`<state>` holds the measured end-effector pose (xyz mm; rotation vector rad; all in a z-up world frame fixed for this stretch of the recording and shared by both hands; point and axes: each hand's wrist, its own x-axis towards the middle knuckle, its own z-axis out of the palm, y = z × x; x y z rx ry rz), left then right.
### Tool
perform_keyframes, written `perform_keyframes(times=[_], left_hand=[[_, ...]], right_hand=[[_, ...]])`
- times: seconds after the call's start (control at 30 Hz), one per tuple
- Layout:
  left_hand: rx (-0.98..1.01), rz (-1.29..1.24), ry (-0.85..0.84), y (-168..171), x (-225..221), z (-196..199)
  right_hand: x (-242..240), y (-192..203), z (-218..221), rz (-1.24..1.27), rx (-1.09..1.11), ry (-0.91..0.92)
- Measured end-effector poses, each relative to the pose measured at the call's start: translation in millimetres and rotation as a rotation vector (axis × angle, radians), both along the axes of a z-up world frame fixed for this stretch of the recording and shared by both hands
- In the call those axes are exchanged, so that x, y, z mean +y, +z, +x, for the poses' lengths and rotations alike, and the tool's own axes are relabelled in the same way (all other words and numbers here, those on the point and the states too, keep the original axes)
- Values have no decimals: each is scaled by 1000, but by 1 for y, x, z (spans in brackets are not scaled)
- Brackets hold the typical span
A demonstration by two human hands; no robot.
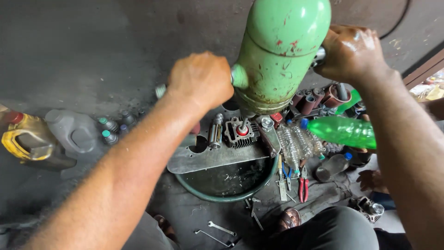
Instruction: Using a portable honing machine to resurface the interior of a small engine cylinder block while applying lubricant from bottles.
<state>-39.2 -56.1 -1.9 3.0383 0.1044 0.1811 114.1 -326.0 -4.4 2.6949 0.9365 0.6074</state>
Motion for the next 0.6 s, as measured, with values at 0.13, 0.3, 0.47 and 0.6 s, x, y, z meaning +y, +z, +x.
perform_keyframes(times=[0.13,0.3,0.47,0.6], left_hand=[[-33,100,-55,32,7,1],[-161,133,-102,48,17,6],[-225,184,-191,57,27,18],[-260,72,-129,60,30,19]], right_hand=[[0,35,-30,-49,53,-129],[0,59,-52,-26,-45,-155],[-24,45,-42,95,-145,-9],[-32,28,-39,280,-284,329]])
